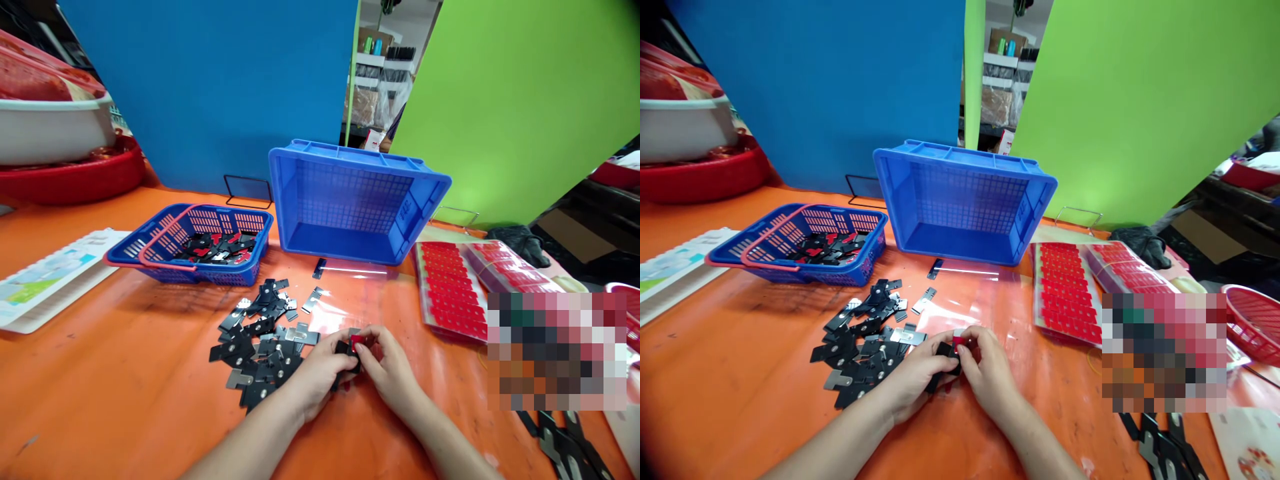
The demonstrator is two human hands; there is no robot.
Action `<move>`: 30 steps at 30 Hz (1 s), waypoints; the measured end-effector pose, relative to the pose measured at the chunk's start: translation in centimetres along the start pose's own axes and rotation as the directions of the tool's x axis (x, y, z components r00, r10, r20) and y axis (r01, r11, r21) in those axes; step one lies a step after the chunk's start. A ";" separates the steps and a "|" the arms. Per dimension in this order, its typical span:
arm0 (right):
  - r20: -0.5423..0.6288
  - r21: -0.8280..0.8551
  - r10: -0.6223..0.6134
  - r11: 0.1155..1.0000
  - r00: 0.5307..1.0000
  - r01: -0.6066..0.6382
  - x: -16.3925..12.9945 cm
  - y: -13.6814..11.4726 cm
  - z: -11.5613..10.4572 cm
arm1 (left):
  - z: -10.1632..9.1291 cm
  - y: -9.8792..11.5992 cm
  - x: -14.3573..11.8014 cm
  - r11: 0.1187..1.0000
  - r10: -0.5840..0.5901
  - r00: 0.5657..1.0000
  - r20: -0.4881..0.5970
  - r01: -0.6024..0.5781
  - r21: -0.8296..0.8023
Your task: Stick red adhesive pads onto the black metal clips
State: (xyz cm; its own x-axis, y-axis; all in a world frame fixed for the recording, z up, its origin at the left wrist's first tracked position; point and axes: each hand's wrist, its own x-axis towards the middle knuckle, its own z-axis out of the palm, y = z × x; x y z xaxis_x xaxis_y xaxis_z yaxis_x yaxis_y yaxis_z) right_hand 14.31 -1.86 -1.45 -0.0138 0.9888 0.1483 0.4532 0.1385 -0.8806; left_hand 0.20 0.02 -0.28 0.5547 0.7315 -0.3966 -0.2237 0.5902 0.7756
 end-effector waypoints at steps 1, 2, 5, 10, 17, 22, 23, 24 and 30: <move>-0.001 -0.003 -0.001 1.000 1.000 0.001 0.0 0.0 0.0 | 0.0 0.0 0.0 1.000 0.001 1.000 0.001 -0.001 0.001; -0.003 -0.005 -0.001 1.000 1.000 0.001 0.0 0.1 0.0 | 0.0 0.0 0.0 1.000 0.005 1.000 0.004 -0.005 0.001; -0.009 -0.006 0.003 1.000 1.000 -0.003 -0.1 0.2 0.1 | 0.1 0.0 0.0 1.000 0.008 1.000 0.006 -0.008 -0.001; -0.007 0.004 0.011 1.000 1.000 -0.011 -0.1 0.3 0.2 | 0.2 0.1 0.0 1.000 0.011 1.000 0.004 -0.011 0.000; -0.004 -0.009 0.008 1.000 1.000 -0.008 0.0 0.3 0.1 | 0.2 0.0 0.0 1.000 0.005 1.000 -0.012 -0.005 -0.004; -0.006 -0.046 -0.019 0.999 1.000 0.019 0.0 0.1 0.1 | 0.1 0.0 -0.1 1.000 0.003 1.000 -0.015 -0.003 0.008; -0.004 -0.057 -0.022 0.998 1.000 0.022 0.1 0.1 0.1 | 0.1 0.0 -0.1 1.000 0.003 1.000 -0.014 -0.003 0.008; -0.001 -0.066 -0.024 0.998 1.000 0.024 0.1 0.1 0.2 | 0.1 0.0 -0.1 1.000 0.004 1.000 -0.015 -0.004 0.007; 0.014 -0.081 -0.038 0.996 0.999 0.039 0.1 -0.2 0.0 | -0.1 -0.2 0.0 1.000 -0.006 1.000 -0.011 0.006 -0.004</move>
State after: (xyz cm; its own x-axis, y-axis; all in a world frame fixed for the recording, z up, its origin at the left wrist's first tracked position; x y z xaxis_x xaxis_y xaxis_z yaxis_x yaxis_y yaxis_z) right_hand 14.23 -1.83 -1.23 -0.0434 0.9836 0.1751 0.5233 0.1717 -0.8347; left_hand 0.19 -0.11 -0.49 0.5475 0.7316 -0.4062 -0.2235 0.5957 0.7715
